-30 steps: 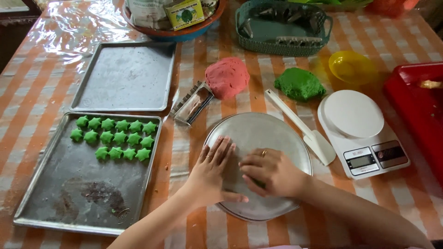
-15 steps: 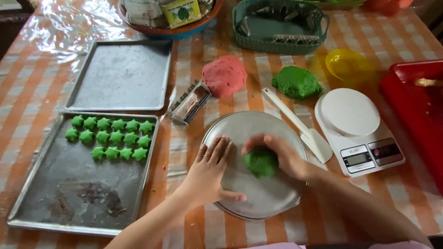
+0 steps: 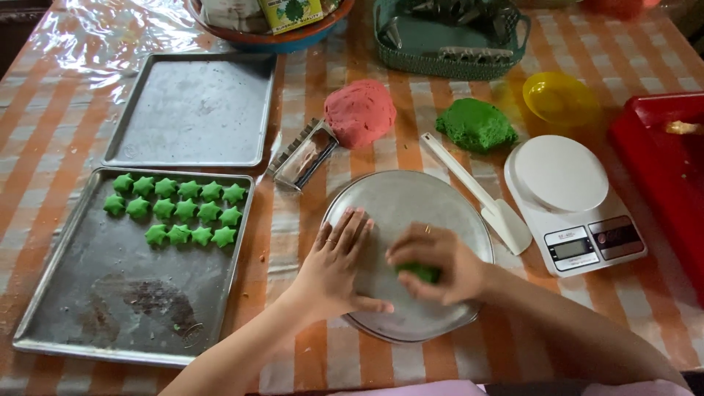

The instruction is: Kneading a small piece of green dough on a metal plate by hand.

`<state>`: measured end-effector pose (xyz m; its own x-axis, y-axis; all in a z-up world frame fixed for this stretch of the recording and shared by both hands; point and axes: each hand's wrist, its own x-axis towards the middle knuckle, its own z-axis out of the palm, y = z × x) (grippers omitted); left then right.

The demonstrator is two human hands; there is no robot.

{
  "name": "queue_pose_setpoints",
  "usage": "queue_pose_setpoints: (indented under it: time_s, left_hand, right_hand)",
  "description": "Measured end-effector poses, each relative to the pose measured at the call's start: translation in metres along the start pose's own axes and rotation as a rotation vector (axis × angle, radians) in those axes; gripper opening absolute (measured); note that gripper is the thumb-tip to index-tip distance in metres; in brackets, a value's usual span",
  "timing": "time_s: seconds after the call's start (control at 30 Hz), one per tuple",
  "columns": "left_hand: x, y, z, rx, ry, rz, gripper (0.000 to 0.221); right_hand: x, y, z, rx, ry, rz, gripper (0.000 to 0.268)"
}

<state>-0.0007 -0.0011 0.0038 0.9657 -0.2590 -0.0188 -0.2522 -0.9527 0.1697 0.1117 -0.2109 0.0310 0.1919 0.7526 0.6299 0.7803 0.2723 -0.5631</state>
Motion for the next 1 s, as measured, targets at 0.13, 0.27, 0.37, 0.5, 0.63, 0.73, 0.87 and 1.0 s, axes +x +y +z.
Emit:
queue_pose_setpoints:
  time_s: [0.13,0.27,0.37,0.5,0.63,0.73,0.87,1.0]
  left_hand:
    - [-0.002,0.003,-0.002,-0.074,-0.009,-0.018,0.145]
    - [0.000,0.003,-0.006,-0.052,0.002,-0.012,0.144]
    - [-0.002,0.001,-0.005,-0.039,0.009,-0.011,0.145]
    - [0.001,0.004,0.005,-0.047,0.018,-0.022,0.148]
    - [0.000,0.002,0.005,-0.026,0.066,-0.006,0.148]
    - [0.001,-0.001,0.008,-0.052,0.069,-0.005,0.150]
    - [0.003,0.004,0.008,-0.086,0.050,0.001,0.149]
    - [0.009,0.005,0.013,-0.001,0.108,-0.017,0.150]
  right_hand:
    - [0.020,-0.001,-0.015,-0.002,0.012,0.311,0.024]
    - [0.026,-0.015,-0.007,-0.339,-0.107,-0.039,0.021]
    - [0.012,-0.010,-0.006,-0.386,-0.165,-0.378,0.036]
    - [0.018,0.003,-0.001,-0.219,-0.055,0.091,0.030]
    - [0.032,0.017,0.009,-0.183,-0.111,0.380,0.037]
    - [0.029,0.005,0.018,-0.471,-0.099,-0.223,0.026]
    - [0.021,0.007,-0.001,-0.226,-0.154,-0.245,0.026]
    - [0.020,0.036,0.023,-0.306,-0.120,0.146,0.016]
